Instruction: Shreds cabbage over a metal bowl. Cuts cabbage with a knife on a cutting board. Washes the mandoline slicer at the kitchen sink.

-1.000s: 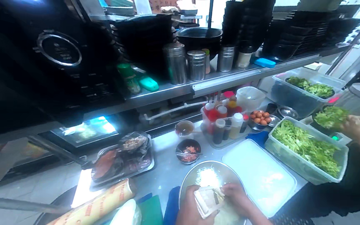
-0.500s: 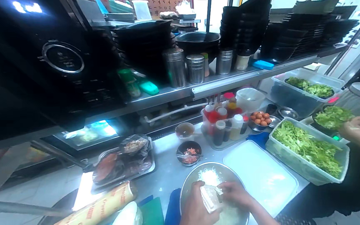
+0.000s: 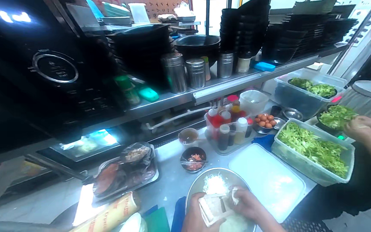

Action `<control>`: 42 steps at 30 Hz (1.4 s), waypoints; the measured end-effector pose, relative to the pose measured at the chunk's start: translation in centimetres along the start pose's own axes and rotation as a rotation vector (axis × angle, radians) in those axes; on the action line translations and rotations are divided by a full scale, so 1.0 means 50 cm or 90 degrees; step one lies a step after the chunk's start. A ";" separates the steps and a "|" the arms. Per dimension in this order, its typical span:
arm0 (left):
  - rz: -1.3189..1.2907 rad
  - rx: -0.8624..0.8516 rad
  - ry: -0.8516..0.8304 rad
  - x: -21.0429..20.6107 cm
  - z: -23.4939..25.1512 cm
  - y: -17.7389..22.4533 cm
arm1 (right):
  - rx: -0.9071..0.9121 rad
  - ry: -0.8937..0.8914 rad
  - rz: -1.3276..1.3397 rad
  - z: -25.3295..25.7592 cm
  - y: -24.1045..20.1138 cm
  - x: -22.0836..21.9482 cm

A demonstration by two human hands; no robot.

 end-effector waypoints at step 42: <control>-0.344 0.026 0.205 0.097 0.049 0.043 | 0.279 0.008 -0.053 -0.170 -0.070 -0.094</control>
Point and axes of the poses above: each hand's wrist, its own z-axis towards the middle knuckle, its own x-axis out of the back of the hand, y = z × x, the point moved 1 cm from there along z, towards the middle knuckle, and after that the axes turned 10 degrees about -y, right-handed, at the moved point
